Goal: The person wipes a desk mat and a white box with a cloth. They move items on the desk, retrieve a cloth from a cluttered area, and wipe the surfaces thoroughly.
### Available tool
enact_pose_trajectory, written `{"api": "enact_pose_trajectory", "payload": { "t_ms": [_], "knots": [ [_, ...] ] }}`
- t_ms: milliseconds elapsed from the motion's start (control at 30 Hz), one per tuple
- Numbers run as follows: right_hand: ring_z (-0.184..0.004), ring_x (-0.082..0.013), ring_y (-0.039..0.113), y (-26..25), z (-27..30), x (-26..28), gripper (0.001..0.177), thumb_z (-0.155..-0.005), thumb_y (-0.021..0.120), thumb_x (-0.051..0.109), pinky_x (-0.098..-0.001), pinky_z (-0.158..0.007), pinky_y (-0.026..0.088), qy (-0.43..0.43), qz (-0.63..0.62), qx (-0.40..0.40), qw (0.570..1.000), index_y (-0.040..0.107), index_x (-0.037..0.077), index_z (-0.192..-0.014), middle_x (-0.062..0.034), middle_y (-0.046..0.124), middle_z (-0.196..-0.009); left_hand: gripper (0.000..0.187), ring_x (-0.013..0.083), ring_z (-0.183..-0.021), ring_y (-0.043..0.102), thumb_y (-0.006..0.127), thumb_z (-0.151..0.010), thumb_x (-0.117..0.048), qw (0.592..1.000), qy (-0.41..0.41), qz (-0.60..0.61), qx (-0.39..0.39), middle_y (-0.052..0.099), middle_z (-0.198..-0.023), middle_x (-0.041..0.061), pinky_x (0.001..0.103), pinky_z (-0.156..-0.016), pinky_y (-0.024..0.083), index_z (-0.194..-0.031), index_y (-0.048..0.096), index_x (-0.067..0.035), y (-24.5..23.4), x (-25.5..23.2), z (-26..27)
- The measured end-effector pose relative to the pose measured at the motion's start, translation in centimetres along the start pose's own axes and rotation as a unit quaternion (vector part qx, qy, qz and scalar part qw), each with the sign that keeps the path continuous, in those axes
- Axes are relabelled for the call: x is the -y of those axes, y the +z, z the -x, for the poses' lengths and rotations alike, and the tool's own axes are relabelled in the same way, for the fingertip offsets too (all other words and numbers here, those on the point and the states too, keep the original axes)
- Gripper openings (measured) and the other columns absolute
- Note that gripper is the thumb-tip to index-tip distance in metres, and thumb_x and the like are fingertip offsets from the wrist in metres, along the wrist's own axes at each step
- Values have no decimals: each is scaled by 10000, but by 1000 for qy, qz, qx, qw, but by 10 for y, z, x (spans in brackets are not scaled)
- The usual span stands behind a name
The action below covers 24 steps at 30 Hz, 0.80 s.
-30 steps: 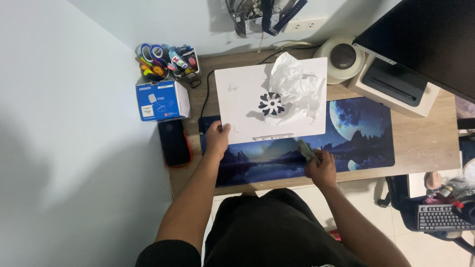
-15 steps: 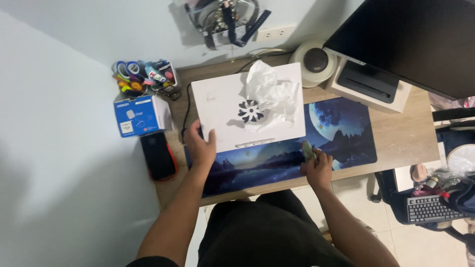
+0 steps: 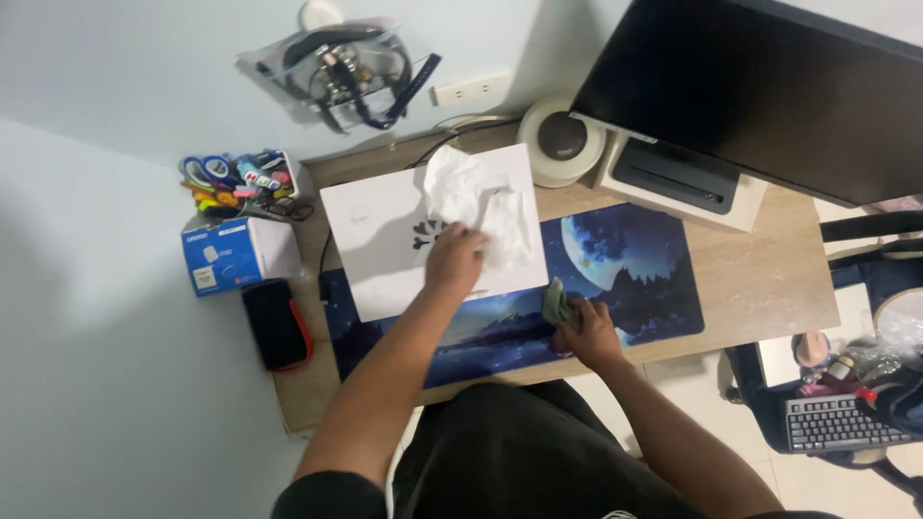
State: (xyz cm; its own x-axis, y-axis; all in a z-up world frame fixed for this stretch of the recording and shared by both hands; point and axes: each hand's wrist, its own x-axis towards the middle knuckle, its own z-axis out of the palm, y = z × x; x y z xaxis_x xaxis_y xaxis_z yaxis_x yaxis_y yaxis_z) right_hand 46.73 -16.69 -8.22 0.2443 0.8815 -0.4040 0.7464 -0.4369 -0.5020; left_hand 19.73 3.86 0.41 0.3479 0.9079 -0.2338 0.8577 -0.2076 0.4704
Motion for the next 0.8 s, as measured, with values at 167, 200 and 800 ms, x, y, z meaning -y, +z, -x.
{"api": "enact_pose_trajectory", "payload": {
  "t_ms": [167,200,800],
  "knots": [
    [-1029,-385,699,-27,-3,-6,448,-861,732,331,-437,-842,637,-28,-18,-19,999,624,192,-1273,-103,554,-1123,273,236,-1049,668,682,-890,-182,994,-62,88,-20,556,-1127,-52,385,-877,571,-1134,661,-303,-30,0,45],
    [-976,-360,716,-26,-5,-11,419,-868,724,335,-428,-787,644,-49,0,-53,997,635,192,-1252,-93,564,-1091,272,268,-1052,667,682,-873,-160,989,-82,113,-40,549,-1132,-31,399,-874,572,-1119,656,-274,-35,1,53],
    [-1121,-353,696,-102,-65,212,725,-929,685,189,-478,-921,604,-74,-119,102,985,320,67,-1543,-197,670,-1216,627,277,-1335,554,694,-957,-425,975,-197,93,-38,561,-1380,99,457,-1076,487,-1495,491,-177,-32,-28,-30]
  ]
}}
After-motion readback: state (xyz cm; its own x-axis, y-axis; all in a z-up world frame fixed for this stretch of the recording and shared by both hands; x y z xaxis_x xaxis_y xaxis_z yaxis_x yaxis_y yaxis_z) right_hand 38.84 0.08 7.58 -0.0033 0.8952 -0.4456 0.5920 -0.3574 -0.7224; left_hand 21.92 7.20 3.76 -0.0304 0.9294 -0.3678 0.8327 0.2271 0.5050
